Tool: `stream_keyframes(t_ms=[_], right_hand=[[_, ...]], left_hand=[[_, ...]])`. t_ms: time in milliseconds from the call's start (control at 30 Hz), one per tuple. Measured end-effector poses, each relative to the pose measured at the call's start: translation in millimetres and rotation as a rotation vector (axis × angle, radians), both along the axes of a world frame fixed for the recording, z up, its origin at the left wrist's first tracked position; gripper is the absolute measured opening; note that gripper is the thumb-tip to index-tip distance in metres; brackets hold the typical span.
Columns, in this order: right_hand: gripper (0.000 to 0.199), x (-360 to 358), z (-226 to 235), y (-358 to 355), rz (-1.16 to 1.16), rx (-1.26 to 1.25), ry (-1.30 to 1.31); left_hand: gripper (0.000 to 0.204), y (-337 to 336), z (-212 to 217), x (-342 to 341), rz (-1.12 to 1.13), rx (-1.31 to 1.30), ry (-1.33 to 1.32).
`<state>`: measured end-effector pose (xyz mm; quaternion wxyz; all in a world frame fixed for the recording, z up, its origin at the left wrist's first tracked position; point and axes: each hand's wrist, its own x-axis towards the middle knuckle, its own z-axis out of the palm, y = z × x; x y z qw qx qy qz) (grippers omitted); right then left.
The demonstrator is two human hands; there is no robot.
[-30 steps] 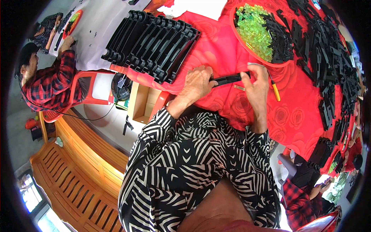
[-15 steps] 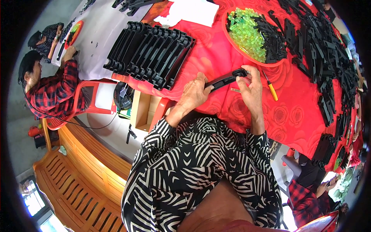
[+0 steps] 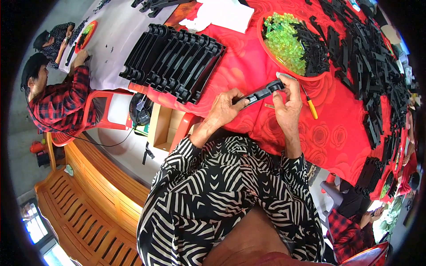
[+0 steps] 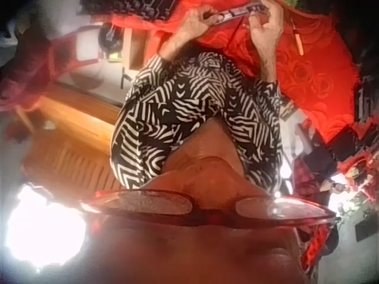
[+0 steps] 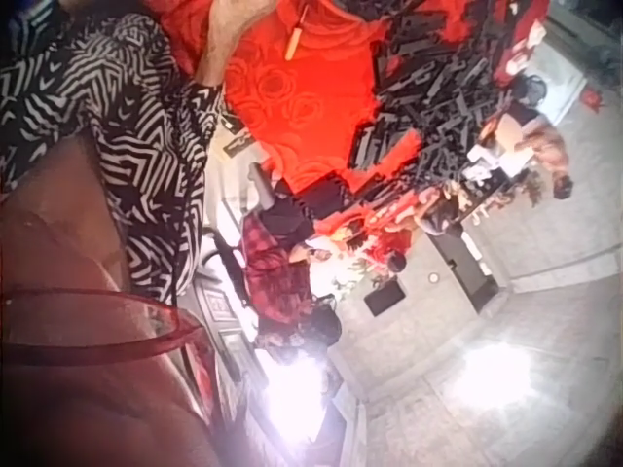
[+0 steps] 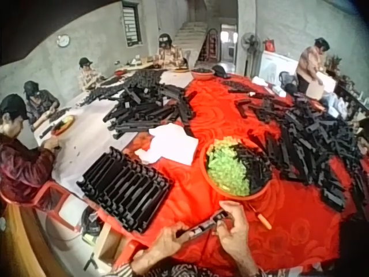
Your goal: The person assembles plastic components by inserting small parts into a black plastic frame by hand and pressing them into place.
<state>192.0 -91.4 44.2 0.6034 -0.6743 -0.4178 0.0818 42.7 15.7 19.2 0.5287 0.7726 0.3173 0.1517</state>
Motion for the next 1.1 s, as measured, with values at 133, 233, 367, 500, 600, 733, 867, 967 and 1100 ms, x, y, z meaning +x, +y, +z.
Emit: stream_keyframes(t_ms=[133,233,367,500,600,733,867,967,1100], right_hand=[[0.047,-1.8,7.6,-1.3,-0.016,-0.018,-0.091],[0.048,0.5,5.7,-0.6,-0.025,-0.024,-0.133],[0.048,1.3,7.5,0.5,-0.021,0.01,-0.127],[0.048,-5.7,6.8,1.3,-0.057,0.026,-0.121],[0.047,-6.4,1.9,-1.0,-0.047,0.049,-0.182],[0.052,-8.9,2.7,-3.8,-0.064,0.011,-0.182],[0.054,-7.9,-4.3,-3.1,-0.07,0.015,-0.211],[0.049,-9.6,3.5,-1.3,-0.086,0.072,-0.2],[0.055,-9.3,-1.0,-3.4,-0.083,0.033,-0.227]], left_hand=[[0.018,-1.1,-7.1,1.5,0.002,-0.023,-0.001],[0.025,-1.4,-9.9,3.8,0.029,0.018,-0.061],[0.03,-2.3,-7.9,8.2,0.041,0.02,-0.052],[0.035,-3.7,-2.2,7.1,0.047,0.02,-0.021],[0.035,-5.6,-9.1,6.9,0.034,-0.033,-0.01],[0.033,-14.3,3.2,12.1,0.035,-0.278,-0.05],[0.031,-15.6,3.7,13.9,0.029,-0.353,-0.069],[0.032,-13.2,4.8,15.3,0.0,-0.309,-0.045],[0.031,-10.8,-1.3,17.5,-0.031,-0.205,-0.004]])
